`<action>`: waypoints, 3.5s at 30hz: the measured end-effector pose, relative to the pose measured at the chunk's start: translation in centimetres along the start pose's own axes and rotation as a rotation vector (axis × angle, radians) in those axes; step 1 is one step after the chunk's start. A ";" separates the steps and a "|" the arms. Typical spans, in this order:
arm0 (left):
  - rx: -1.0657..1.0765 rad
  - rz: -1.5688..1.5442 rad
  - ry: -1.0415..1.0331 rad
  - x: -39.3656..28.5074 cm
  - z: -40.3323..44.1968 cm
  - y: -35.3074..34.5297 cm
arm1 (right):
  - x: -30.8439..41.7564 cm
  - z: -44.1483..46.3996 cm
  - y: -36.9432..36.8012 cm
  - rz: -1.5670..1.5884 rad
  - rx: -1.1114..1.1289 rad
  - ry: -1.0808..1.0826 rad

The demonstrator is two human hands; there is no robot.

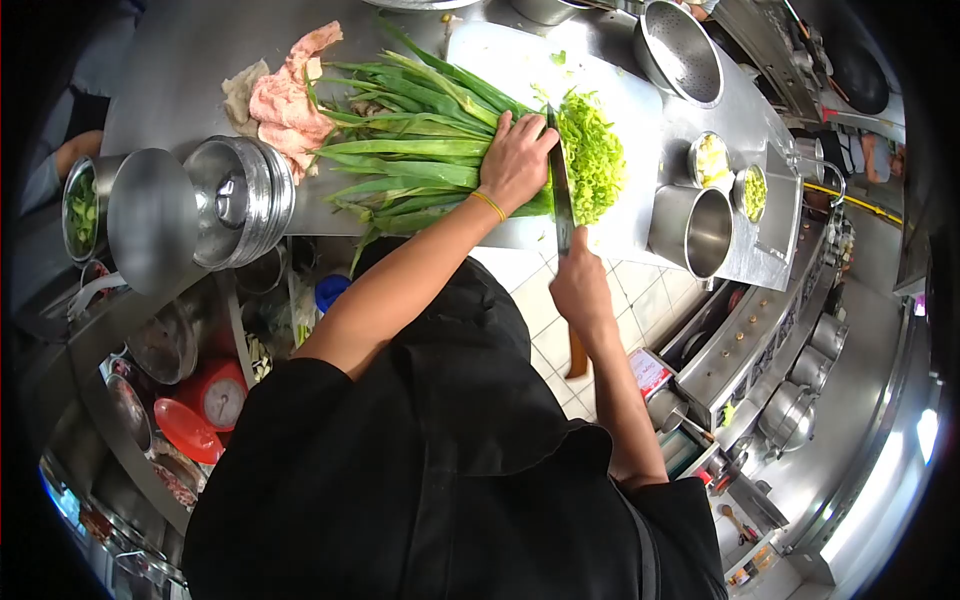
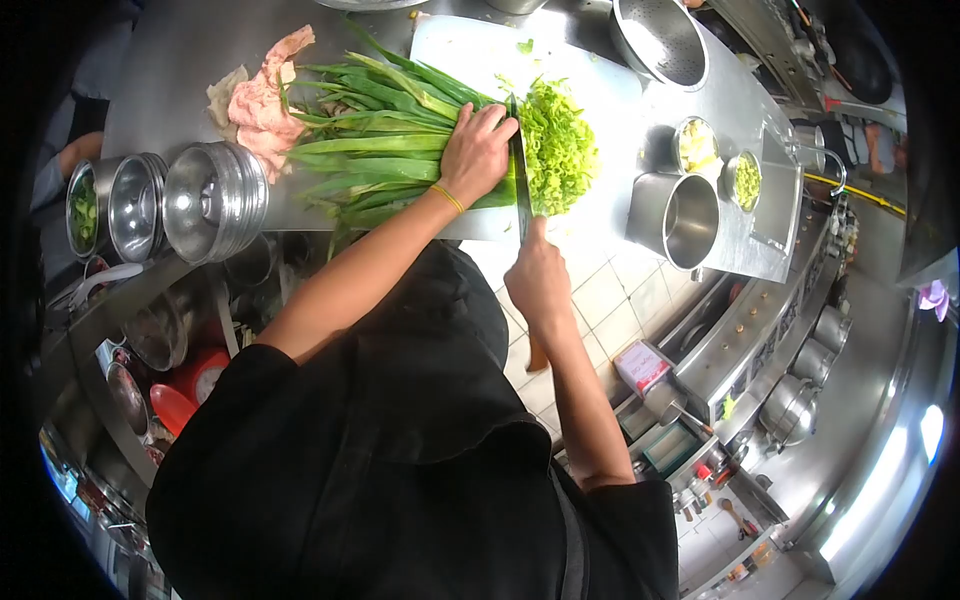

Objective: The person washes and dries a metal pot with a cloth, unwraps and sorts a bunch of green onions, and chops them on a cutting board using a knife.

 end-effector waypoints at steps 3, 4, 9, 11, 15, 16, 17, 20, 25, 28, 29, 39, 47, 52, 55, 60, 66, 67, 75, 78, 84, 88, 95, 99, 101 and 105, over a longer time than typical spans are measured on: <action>0.021 0.010 0.013 0.2 0.1 0.4 | -0.7 6.2 -3.8 0.035 -0.167 0.134; 0.017 -0.001 0.012 0.1 0.1 0.5 | -0.2 7.5 -3.6 0.027 -0.144 0.130; -0.030 -0.046 -0.002 0.3 0.2 0.6 | 1.2 1.9 1.0 -0.023 -0.027 0.074; -0.017 -0.050 -0.002 0.4 0.1 0.3 | 1.1 -0.4 0.9 -0.015 -0.003 0.034; -0.007 -0.029 0.007 0.4 0.2 0.3 | -0.1 4.4 -3.3 0.092 -0.132 0.090; -0.002 -0.020 0.008 0.4 0.2 0.3 | -0.1 5.7 -3.2 0.092 -0.134 0.085; 0.001 -0.022 -0.001 0.5 0.3 0.2 | 0.2 6.9 -3.0 0.105 -0.107 0.086; -0.038 -0.084 0.012 0.5 0.3 0.5 | 0.7 4.7 -0.9 0.074 -0.067 0.058; -0.052 -0.120 0.022 0.8 0.2 0.6 | 0.6 -0.8 -0.2 0.009 0.078 -0.037; -0.052 -0.101 0.037 0.7 0.2 0.7 | 0.5 4.6 -3.5 0.091 -0.093 0.083; -0.048 -0.101 0.035 0.8 0.2 0.7 | 0.7 6.2 -3.7 0.117 -0.119 0.081; -0.046 -0.170 0.064 1.1 0.3 0.5 | 0.9 2.0 -2.6 0.082 -0.091 0.100; -0.082 -0.204 0.057 0.9 0.5 1.2 | 2.4 0.8 0.3 0.046 -0.008 0.071; -0.072 -0.167 0.055 1.0 0.4 0.4 | 1.1 5.3 -4.5 0.117 -0.082 0.032; -0.079 -0.167 0.033 0.6 0.2 0.7 | 0.9 6.8 -4.1 0.148 -0.083 0.068; -0.063 -0.169 0.051 0.4 0.6 0.7 | -0.9 6.7 -3.6 0.257 -0.116 0.110; 0.024 -0.149 0.075 -0.3 1.6 1.7 | -2.4 7.2 -3.6 0.305 -0.079 0.123; 0.029 -0.129 0.065 0.2 2.3 1.7 | -2.4 7.2 -3.7 0.302 -0.062 0.122; 0.752 0.108 0.071 6.4 5.9 -1.6 | -2.7 7.5 -3.1 0.353 -0.021 0.134; 1.062 0.387 -0.050 3.6 2.9 0.7 | -3.1 7.6 -3.2 0.367 -0.002 0.151; 0.963 0.543 -0.130 1.7 -1.5 1.4 | -3.4 8.4 -3.2 0.349 0.034 0.203; 0.828 0.553 -0.091 1.3 -1.4 1.6 | -3.2 8.4 -2.8 0.320 0.061 0.168; 0.775 0.432 0.009 2.0 2.4 1.3 | -3.3 8.1 -2.5 0.326 0.016 0.205; 0.779 0.543 -0.059 2.7 2.4 0.3 | -3.6 8.1 -2.5 0.302 -0.006 0.218; 0.611 0.491 -0.145 2.7 2.5 0.4 | -3.6 7.9 -2.2 0.298 -0.013 0.226; 0.603 0.574 -0.261 0.8 1.3 1.3 | -3.5 7.8 -2.2 0.271 -0.017 0.246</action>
Point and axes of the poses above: each hand's wrist, its own z-axis towards the middle knuckle, its own y-axis out of the back of the hand, x = y × z, the point moved 7 cm from there along z, towards the middle knuckle, and after that the axes turned 7 degrees about z, right-handed, at the moved point
